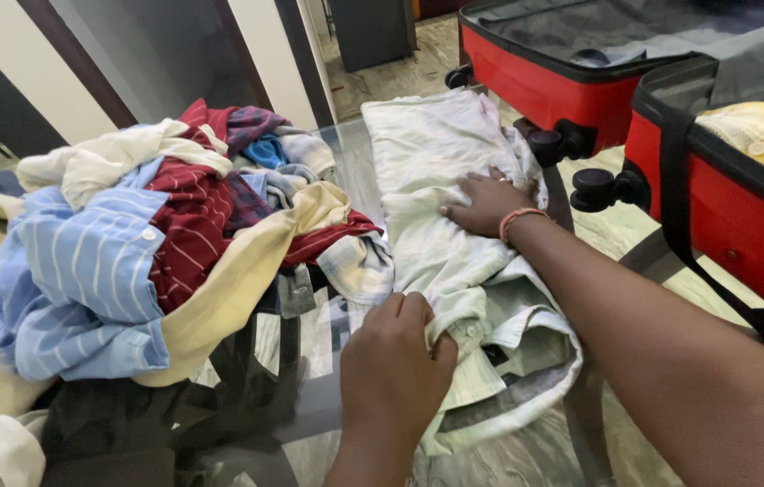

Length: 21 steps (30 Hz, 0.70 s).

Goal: The person picks up a shirt from a pile on a glass table, spreads it out, folds the sleeves and sides inward, and then rolls or folds it into a compact bundle before placing it into an open suitcase.

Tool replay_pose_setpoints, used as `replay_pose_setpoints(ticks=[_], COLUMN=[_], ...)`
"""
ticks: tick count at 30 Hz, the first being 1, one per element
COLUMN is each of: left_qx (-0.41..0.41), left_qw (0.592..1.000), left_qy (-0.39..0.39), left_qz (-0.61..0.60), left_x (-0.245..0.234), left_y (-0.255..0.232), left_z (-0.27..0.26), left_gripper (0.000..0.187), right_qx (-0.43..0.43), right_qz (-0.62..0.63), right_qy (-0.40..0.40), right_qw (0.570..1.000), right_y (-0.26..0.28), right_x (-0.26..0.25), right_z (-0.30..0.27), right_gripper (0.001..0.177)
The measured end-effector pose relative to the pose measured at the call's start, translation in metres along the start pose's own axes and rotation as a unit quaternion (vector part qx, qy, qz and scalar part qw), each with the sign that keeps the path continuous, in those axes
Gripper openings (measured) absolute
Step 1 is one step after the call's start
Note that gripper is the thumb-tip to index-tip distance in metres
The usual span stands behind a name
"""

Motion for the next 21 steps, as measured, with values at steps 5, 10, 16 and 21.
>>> replay_pose_setpoints(ticks=[5,10,16,21], left_qx=[0.084,0.098,0.045,0.025], left_qw=[0.994,0.992,0.99,0.989], left_qy=[-0.063,-0.071,-0.116,-0.072], left_qz=[-0.039,-0.043,-0.073,-0.124], left_x=[-0.001,0.001,-0.006,0.0], left_y=[-0.009,-0.013,-0.013,-0.015], left_z=[-0.006,-0.011,-0.013,-0.013], left_gripper=[0.023,0.019,0.023,0.026], right_qx=[-0.092,-0.22,-0.284,-0.208], right_qz=[0.161,0.256,0.182,0.117], right_qy=[-0.186,-0.235,-0.219,-0.303], right_qw=[0.965,0.912,0.915,0.923], right_y=[-0.027,-0.013,0.019,0.027], right_x=[-0.011,-0.055,-0.091,-0.09], right_z=[-0.03,-0.131,-0.228,-0.244], right_gripper=[0.051,0.045,0.056,0.054])
Point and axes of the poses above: each hand's wrist, its own z-axis towards the middle knuckle, its own x-axis out of the palm, y = z × x, the point moved 4 cm from there along z, towards the middle knuckle, and after that the axes turned 15 degrees about -z, right-handed, at the moved point
